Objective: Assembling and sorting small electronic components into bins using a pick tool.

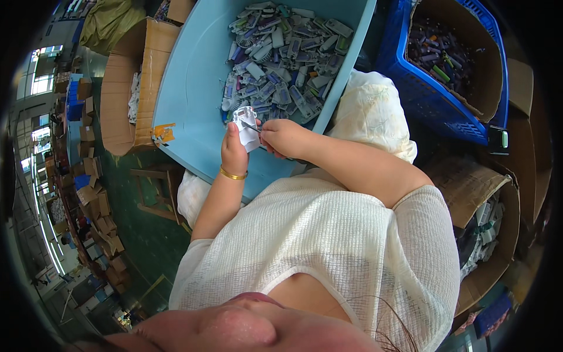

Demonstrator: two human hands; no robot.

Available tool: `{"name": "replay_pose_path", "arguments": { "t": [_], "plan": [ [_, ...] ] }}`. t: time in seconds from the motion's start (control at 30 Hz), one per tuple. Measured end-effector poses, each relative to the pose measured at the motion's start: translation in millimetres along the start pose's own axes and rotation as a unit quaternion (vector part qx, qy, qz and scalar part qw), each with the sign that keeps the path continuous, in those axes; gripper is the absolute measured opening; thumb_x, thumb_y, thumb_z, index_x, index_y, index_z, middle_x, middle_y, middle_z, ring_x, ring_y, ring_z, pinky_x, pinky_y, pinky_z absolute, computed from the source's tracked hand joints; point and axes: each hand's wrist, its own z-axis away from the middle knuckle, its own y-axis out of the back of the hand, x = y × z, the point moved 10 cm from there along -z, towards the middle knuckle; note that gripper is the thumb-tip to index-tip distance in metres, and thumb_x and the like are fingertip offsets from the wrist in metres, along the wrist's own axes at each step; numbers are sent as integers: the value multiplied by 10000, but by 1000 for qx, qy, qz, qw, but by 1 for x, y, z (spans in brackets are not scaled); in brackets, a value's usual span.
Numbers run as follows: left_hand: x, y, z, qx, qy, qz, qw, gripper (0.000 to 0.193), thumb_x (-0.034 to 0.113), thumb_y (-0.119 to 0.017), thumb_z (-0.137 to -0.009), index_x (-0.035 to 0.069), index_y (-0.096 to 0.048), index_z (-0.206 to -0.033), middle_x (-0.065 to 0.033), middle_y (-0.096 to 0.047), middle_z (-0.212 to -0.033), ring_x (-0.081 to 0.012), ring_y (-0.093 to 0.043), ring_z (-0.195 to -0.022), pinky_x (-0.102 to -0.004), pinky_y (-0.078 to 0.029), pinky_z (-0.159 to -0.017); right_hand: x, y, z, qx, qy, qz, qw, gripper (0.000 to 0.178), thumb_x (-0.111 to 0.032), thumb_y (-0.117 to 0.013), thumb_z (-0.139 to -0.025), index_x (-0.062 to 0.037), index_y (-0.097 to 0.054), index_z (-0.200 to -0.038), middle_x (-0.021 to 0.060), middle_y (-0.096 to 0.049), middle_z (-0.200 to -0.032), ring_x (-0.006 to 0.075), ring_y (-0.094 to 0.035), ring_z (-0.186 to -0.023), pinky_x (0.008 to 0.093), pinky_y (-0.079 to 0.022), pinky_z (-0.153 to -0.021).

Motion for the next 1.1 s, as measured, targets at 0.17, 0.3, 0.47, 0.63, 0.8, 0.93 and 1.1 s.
{"name": "replay_pose_path", "arguments": {
  "t": [0.17,0.3,0.47,0.63,0.8,0.93,1.1],
  "plan": [
    [2,-2,1,9,-9,4,1000,483,403,-272,-942,6,-535,-1020,-72,-598,-917,-136,-568,-773,-250,-458,-682,0,-2,2,5,-10,-70,997,216,-177,-422,-882,-27,-511,-753,19,-494,-652,95,-464,-538,233,-398,-487],
    [9,-1,1,36,-29,-10,999,479,398,-274,-943,2,-535,-1009,-77,-597,-920,-145,-571,-790,-258,-457,-707,-4,-3,5,32,25,-115,993,210,-172,-411,-897,-30,-506,-774,13,-479,-649,91,-456,-540,228,-393,-483],
    [11,-1,3,61,-24,4,998,481,406,-270,-941,5,-532,-995,-74,-594,-869,-148,-568,-720,-264,-465,-646,0,-5,6,52,29,-155,986,212,-169,-392,-912,-32,-489,-782,15,-468,-656,94,-448,-539,224,-388,-482],
    [3,18,5,132,37,60,989,516,451,-277,-927,2,-521,-998,-86,-587,-838,-161,-564,-663,-279,-471,-582,-19,39,1,143,96,-206,963,219,-164,-375,-913,-35,-473,-766,30,-480,-640,107,-455,-504,242,-390,-461],
    [5,16,-2,114,34,114,986,489,436,-298,-925,8,-502,-1047,-102,-589,-914,-166,-564,-713,-292,-470,-613,2,14,-9,64,27,-196,978,221,-197,-386,-914,-51,-483,-780,26,-490,-663,106,-467,-544,235,-400,-502],
    [-13,15,-11,89,76,165,979,404,354,-348,-921,18,-482,-1102,-108,-588,-978,-168,-552,-799,-309,-450,-683,18,14,-12,86,-43,-281,955,188,-166,-392,-890,-41,-495,-795,41,-501,-678,129,-484,-539,267,-420,-493],
    [-47,44,-23,144,170,225,948,354,271,-375,-902,39,-443,-1160,-131,-579,-1044,-214,-564,-798,-341,-458,-633,48,18,-28,127,-82,-321,935,129,-148,-440,-844,-54,-516,-799,55,-525,-663,148,-500,-527,305,-437,-490]
  ]
}}
